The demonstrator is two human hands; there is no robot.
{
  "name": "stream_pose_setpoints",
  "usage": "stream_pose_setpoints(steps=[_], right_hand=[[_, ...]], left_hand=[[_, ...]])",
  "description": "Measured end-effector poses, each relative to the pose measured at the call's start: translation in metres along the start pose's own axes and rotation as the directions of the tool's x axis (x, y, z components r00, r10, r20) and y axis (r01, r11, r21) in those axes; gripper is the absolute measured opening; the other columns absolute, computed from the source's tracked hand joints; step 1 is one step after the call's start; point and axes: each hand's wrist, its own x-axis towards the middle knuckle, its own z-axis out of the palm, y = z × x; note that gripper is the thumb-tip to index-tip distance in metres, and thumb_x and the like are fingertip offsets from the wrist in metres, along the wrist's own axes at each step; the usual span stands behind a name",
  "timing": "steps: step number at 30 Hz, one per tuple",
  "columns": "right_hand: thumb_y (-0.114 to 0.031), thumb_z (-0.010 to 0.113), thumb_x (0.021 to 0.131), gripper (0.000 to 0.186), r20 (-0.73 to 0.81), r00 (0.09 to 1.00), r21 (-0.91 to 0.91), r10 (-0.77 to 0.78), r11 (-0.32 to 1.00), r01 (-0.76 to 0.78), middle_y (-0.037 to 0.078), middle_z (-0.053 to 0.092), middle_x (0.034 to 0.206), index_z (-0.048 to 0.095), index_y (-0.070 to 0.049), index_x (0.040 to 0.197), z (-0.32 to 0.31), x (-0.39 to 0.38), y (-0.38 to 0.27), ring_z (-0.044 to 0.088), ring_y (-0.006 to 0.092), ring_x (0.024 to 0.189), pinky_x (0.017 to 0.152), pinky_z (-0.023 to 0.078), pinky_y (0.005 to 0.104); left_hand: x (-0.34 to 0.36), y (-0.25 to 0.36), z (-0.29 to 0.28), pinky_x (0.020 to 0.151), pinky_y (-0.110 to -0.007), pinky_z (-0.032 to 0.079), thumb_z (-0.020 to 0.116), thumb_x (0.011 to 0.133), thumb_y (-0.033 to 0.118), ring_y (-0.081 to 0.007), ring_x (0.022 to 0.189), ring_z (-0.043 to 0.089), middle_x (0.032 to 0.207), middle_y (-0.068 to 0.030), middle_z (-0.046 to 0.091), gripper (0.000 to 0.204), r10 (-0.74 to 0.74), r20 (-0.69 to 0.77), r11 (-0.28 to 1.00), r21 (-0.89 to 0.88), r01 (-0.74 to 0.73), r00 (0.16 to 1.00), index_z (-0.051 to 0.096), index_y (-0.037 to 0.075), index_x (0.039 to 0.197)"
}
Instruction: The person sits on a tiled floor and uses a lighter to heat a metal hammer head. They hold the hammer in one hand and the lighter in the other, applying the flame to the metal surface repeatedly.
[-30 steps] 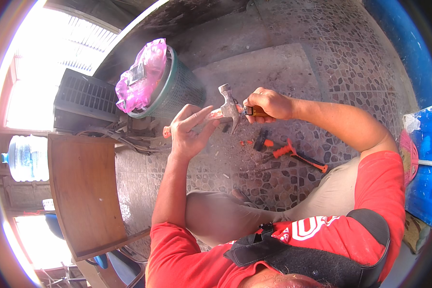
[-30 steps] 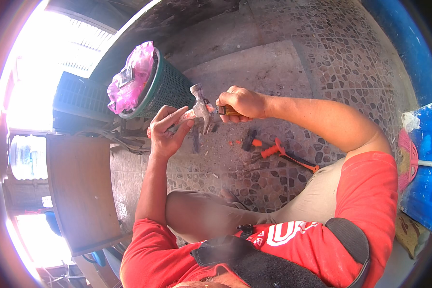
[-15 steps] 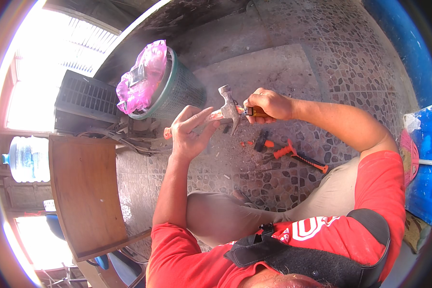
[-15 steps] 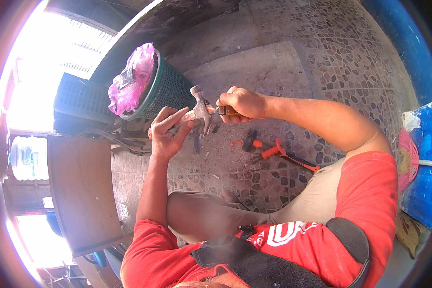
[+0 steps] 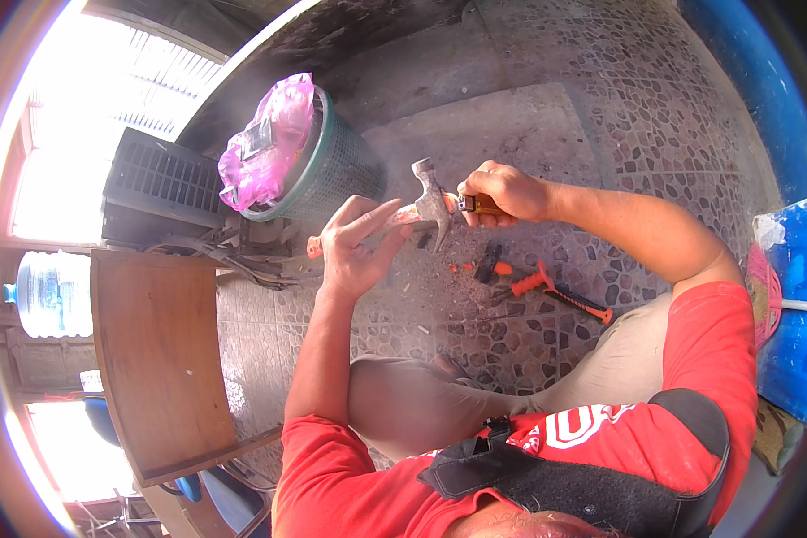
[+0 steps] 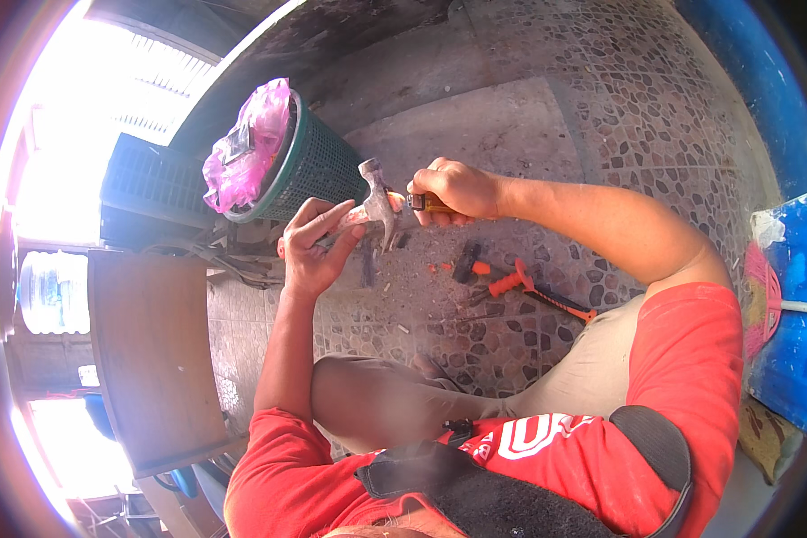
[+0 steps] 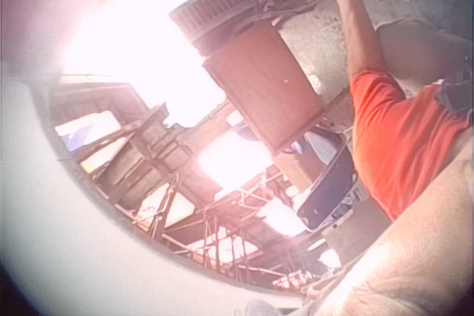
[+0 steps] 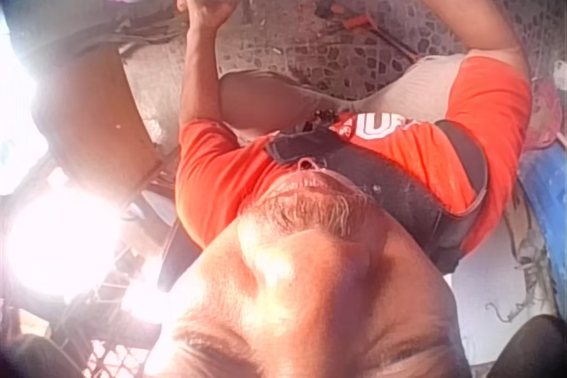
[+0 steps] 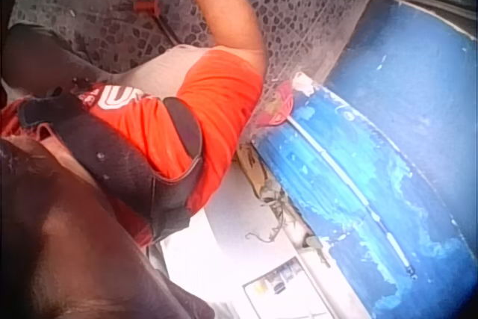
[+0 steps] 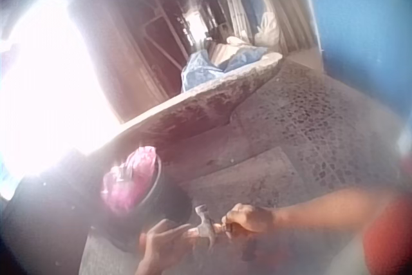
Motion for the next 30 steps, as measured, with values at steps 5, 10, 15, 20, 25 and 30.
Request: stream_pose_setpoints(steps=[5,10,15,20,25,30], right_hand=[[-0.031,0.040,0.095,0.047,0.022,1.000,0.002,0.001,1.000,-0.001,0.007,0.056,0.056,0.066,0.001,0.072,-0.0011,0.0006,0.0015,0.045,0.0125,0.043,0.043,0.038,0.0296],[-0.031,0.040,0.095,0.046,0.020,1.000,-0.004,0.010,1.000,-0.010,0.007,0.055,0.056,0.066,0.001,0.072,0.0002,0.0003,0.0031,0.045,0.0122,0.044,0.043,0.038,0.0299],[-0.033,0.043,0.096,0.047,0.049,0.999,0.011,0.014,1.000,-0.015,0.007,0.056,0.057,0.067,0.001,0.074,0.0008,-0.0001,0.0026,0.047,0.0120,0.046,0.043,0.037,0.0276],[-0.032,0.043,0.096,0.047,0.049,0.999,0.029,0.023,0.999,-0.024,0.007,0.057,0.057,0.067,0.001,0.074,0.0007,0.0009,0.0049,0.047,0.0117,0.045,0.043,0.037,0.0270],[-0.032,0.044,0.096,0.047,0.050,0.999,0.034,0.015,0.999,-0.017,0.007,0.057,0.057,0.068,0.001,0.074,0.0003,0.0005,0.0054,0.048,0.0116,0.046,0.042,0.037,0.0268],[-0.034,0.044,0.096,0.047,0.057,0.998,0.012,0.022,1.000,-0.023,0.006,0.057,0.058,0.068,0.001,0.074,0.0011,0.0001,0.0035,0.048,0.0115,0.047,0.043,0.037,0.0271]], left_hand=[[-0.0005,-0.0010,0.0006,0.063,-0.032,0.050,0.084,0.070,0.009,-0.0200,0.071,0.065,0.083,-0.0094,0.067,0.036,-0.007,-0.001,1.000,0.000,0.007,1.000,0.076,0.003,0.104],[0.0009,0.0028,-0.0011,0.063,-0.031,0.051,0.084,0.071,0.009,-0.0200,0.072,0.066,0.083,-0.0096,0.068,0.035,-0.012,-0.006,1.000,-0.004,0.012,1.000,0.076,0.003,0.105],[0.0010,0.0047,-0.0026,0.064,-0.031,0.051,0.084,0.071,0.009,-0.0202,0.073,0.067,0.085,-0.0098,0.068,0.035,-0.013,-0.012,1.000,0.006,0.013,1.000,0.076,0.003,0.105],[0.0012,0.0036,-0.0028,0.065,-0.031,0.052,0.085,0.071,0.009,-0.0204,0.074,0.067,0.086,-0.0096,0.069,0.035,-0.007,-0.012,1.000,0.011,0.007,1.000,0.076,0.003,0.105],[0.0014,0.0032,-0.0028,0.066,-0.031,0.052,0.084,0.071,0.009,-0.0206,0.075,0.067,0.086,-0.0098,0.069,0.036,-0.016,-0.006,1.000,0.009,0.016,1.000,0.076,0.003,0.105],[0.0000,0.0024,-0.0033,0.066,-0.031,0.052,0.084,0.071,0.009,-0.0205,0.075,0.067,0.086,-0.0097,0.069,0.036,-0.023,-0.005,1.000,0.012,0.023,1.000,0.076,0.003,0.106]])
